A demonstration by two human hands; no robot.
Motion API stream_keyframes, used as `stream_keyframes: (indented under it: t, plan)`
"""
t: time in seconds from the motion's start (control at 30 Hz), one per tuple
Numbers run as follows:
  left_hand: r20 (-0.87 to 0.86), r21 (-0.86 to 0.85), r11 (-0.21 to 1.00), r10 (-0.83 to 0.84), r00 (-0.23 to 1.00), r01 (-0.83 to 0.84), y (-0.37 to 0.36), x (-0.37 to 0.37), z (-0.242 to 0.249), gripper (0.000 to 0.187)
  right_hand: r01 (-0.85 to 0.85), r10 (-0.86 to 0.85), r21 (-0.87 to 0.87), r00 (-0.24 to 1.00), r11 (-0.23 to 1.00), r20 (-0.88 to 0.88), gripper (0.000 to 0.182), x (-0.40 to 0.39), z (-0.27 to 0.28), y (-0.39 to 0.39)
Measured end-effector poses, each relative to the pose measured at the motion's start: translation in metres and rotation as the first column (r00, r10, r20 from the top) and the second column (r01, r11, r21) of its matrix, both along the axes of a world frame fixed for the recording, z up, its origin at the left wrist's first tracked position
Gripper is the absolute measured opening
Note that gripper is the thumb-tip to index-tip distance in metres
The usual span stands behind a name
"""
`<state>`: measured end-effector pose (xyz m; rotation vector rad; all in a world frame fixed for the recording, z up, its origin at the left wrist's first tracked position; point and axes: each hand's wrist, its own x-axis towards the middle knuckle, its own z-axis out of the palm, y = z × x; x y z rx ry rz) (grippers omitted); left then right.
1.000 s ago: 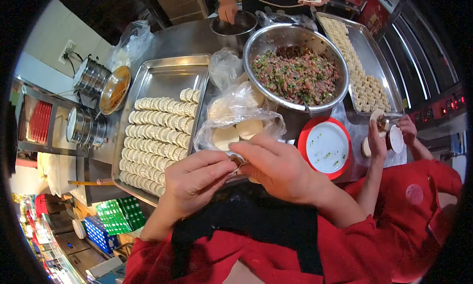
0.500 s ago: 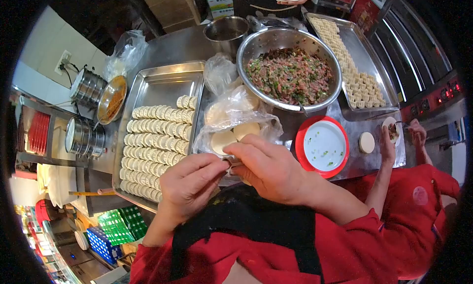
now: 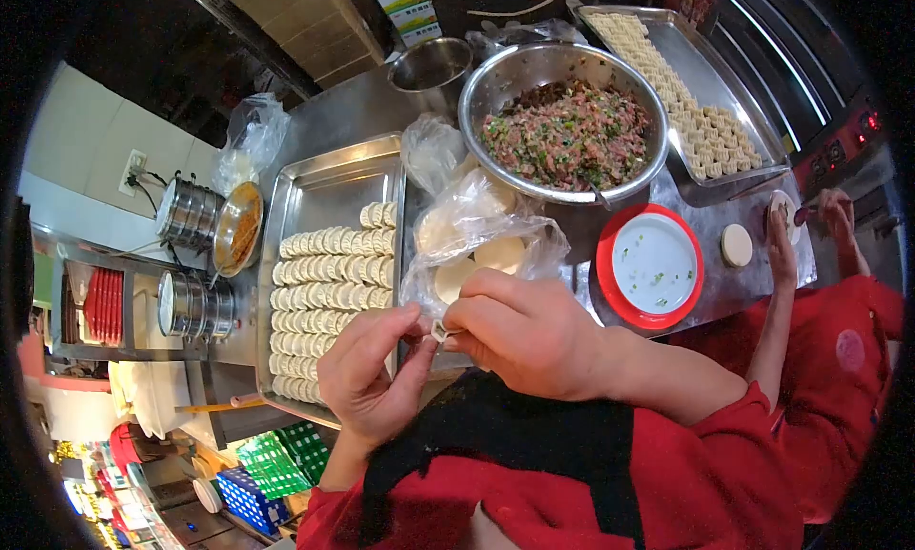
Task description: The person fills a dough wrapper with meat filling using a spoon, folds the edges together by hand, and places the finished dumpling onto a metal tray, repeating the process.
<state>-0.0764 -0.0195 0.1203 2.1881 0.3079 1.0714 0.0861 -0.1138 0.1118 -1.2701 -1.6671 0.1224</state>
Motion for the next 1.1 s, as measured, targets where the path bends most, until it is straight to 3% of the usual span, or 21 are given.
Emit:
stream_keyframes:
  t: [0.2,0.33,0.63,0.7,0.73,0.77,0.8,0.87,0.93,0.97,1.07,1.1]
  plan:
    - [0.002,0.098,0.989,-0.109,0.994,0.108,0.006,0.0,0.0,0.037,-0.014,0.015,-0.036,1.0,0.999,0.025,0.021,-0.001,0.0,-0.002]
    - [0.084,0.009,0.999,-0.035,0.996,0.035,-0.001,0.001,-0.003,0.037,0.003,-0.003,-0.001,1.0,1.0,0.023,0.019,0.001,0.003,-0.002]
    - [-0.08,-0.019,0.989,-0.147,0.986,0.146,-0.005,-0.002,0.004,0.045,-0.034,0.035,-0.025,0.998,0.999,0.05,0.019,0.003,0.006,-0.006]
    - [-0.035,-0.41,0.906,-0.132,0.991,0.106,-0.011,0.003,0.001,0.056,-0.016,0.016,-0.008,1.0,1.0,0.016,0.02,0.006,0.006,-0.005]
    - [-0.031,-0.407,0.907,-0.135,0.99,0.11,-0.012,0.003,0.0,0.056,-0.019,0.019,0.012,1.0,1.0,-0.009,0.02,0.006,0.005,-0.004]
    - [0.042,-0.694,0.685,-0.27,0.962,0.223,-0.014,0.002,-0.003,0.061,-0.022,0.023,0.031,0.999,0.999,-0.036,0.019,0.006,0.005,-0.004]
    - [0.155,-0.884,0.364,-0.366,0.918,0.294,-0.014,0.0,-0.007,0.066,-0.02,0.021,0.031,0.999,0.999,-0.037,0.019,0.007,0.006,-0.004]
    - [0.067,-0.856,0.437,-0.438,0.896,0.277,-0.01,-0.003,-0.014,0.068,0.01,-0.009,-0.028,0.999,1.0,0.038,0.02,0.009,0.012,-0.002]
    - [0.252,-0.865,0.324,-0.381,0.89,0.383,-0.011,-0.002,-0.017,0.07,0.043,-0.043,-0.028,0.999,0.999,-0.023,0.022,0.013,0.02,-0.003]
    - [0.246,-0.865,0.328,-0.38,0.892,0.379,-0.011,-0.002,-0.017,0.07,0.078,-0.08,-0.032,0.994,0.996,-0.076,0.024,0.015,0.021,-0.004]
    - [0.184,-0.859,0.405,-0.325,0.928,0.312,-0.013,0.0,-0.016,0.068,0.048,-0.048,-0.036,0.999,0.998,0.0,0.028,0.016,0.01,-0.007]
    - [0.157,-0.834,0.471,-0.298,0.941,0.288,-0.012,0.001,-0.019,0.066,0.034,-0.037,-0.123,0.999,0.992,-0.024,0.028,0.011,0.014,-0.009]
